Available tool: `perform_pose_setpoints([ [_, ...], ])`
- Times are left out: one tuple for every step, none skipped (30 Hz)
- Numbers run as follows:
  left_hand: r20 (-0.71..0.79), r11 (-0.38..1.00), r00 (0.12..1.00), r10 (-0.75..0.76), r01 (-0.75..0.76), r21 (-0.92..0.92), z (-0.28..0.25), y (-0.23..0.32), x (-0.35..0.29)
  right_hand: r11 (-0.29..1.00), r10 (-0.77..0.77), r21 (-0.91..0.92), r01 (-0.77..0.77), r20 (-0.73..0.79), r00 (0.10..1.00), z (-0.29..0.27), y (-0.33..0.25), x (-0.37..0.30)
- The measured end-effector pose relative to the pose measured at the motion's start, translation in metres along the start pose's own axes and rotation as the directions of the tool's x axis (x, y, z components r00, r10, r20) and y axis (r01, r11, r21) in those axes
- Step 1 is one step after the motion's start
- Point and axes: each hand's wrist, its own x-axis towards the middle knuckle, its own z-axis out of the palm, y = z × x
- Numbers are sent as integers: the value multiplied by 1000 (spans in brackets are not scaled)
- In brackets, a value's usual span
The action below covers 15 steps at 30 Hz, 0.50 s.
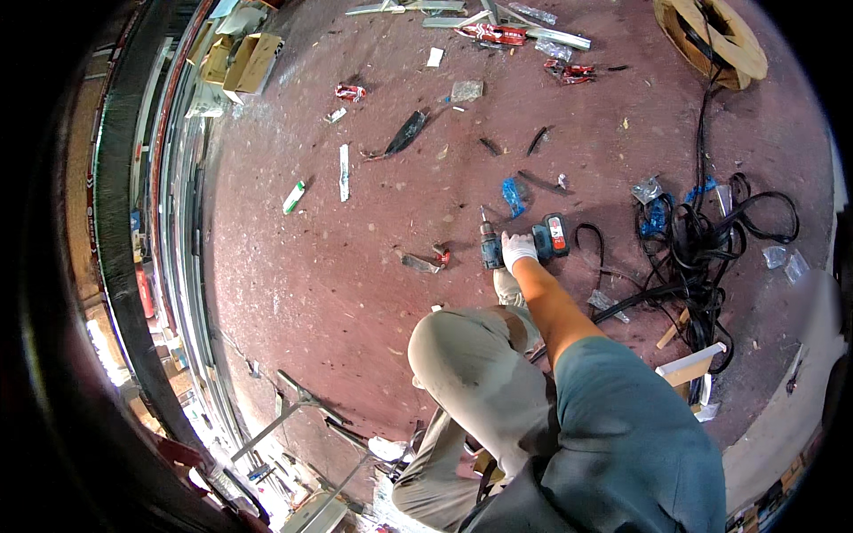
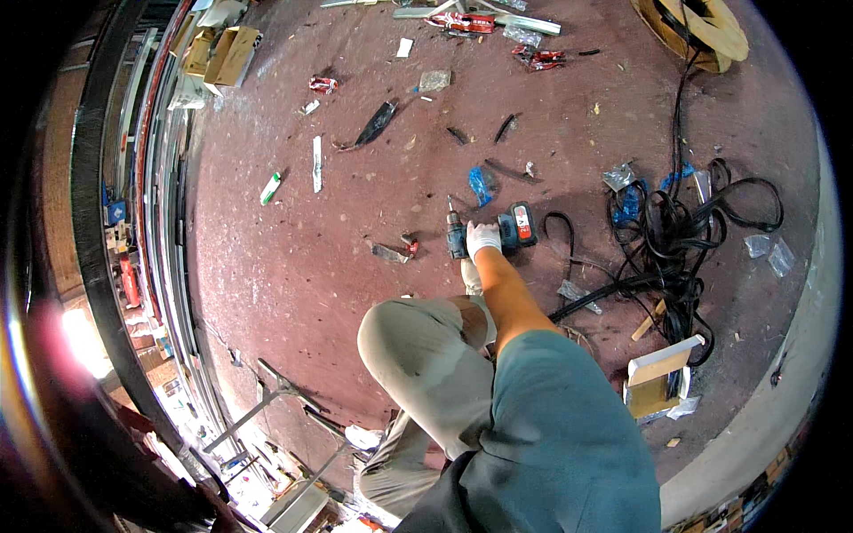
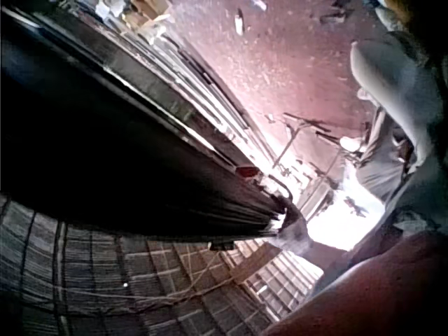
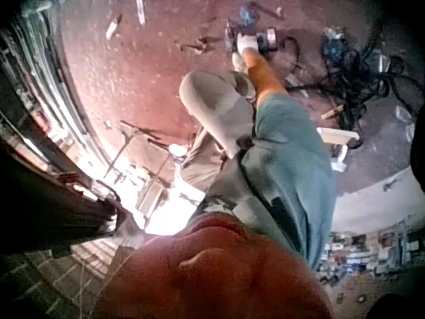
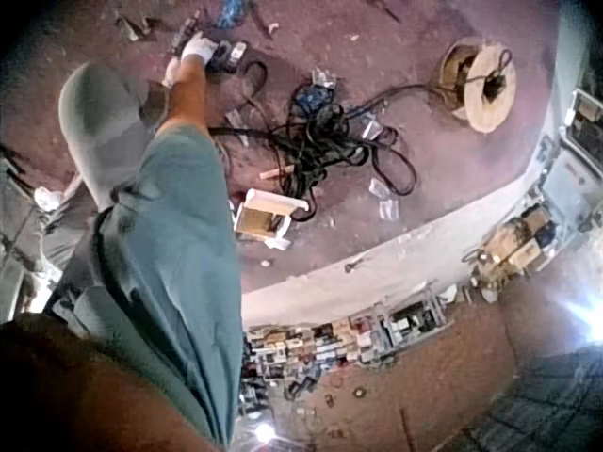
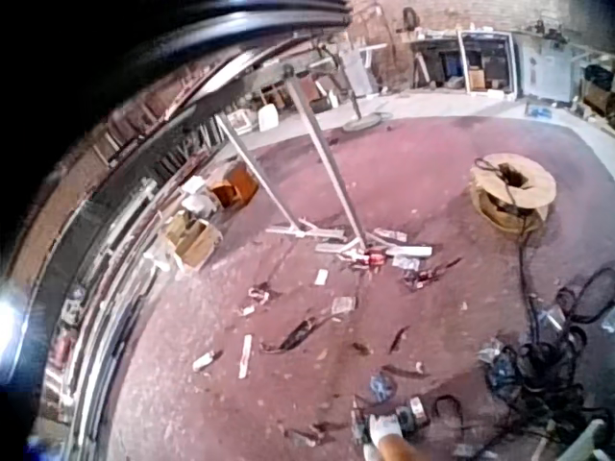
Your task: The person is assembling a metal frame by attaching a handle using screws and a power drill. They position the handle, insert screws, and tighten them with the drill.
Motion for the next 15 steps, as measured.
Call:
perform_pose_setpoints([
  [-18,959,988,152,-143,244,5,6,6,997,-2,82,3,-6,1000,-7,8,4],
  [5,838,951,310,-275,472,7,4,7,994,-37,100,43,-66,997,-10,9,1],
  [-38,977,976,213,-211,34,2,3,3,994,-65,87,69,-56,996,-15,11,-3],
  [-14,996,997,81,-81,-40,-1,3,1,993,-90,72,94,-51,995,-22,15,-9],
  [26,992,998,-57,59,-115,-5,-1,-1,991,-117,61,120,-53,992,-28,19,-15],
  [79,961,978,-195,206,-182,-8,-10,-3,988,-141,51,144,-59,988,-33,27,-23],
  [221,831,956,193,-279,482,-11,-30,-2,984,-167,54,167,-17,986,-47,28,-34],
  [260,823,964,52,-189,536,-4,-7,9,983,-150,101,151,-11,989,-50,47,-41],
  [321,727,938,129,-310,613,-6,-4,5,967,-177,177,183,-51,983,-58,51,-56],
  [371,659,913,169,-385,646,-7,-1,4,932,-271,199,303,-175,947,-65,57,-77],
  [405,593,893,196,-436,677,-5,-3,4,910,-289,255,326,-173,942,-73,64,-93],
  [435,544,873,220,-480,688,-5,-1,0,910,-305,235,340,-174,936,-86,67,-113],
  [462,494,855,235,-514,701,-5,1,-2,909,-291,246,336,-202,935,-96,71,-136],
  [481,442,837,260,-546,711,-4,3,-5,907,-288,250,339,-217,933,-107,71,-162],
  [497,400,827,264,-563,724,-2,5,-6,885,-270,317,340,-245,931,-113,78,-184],
])
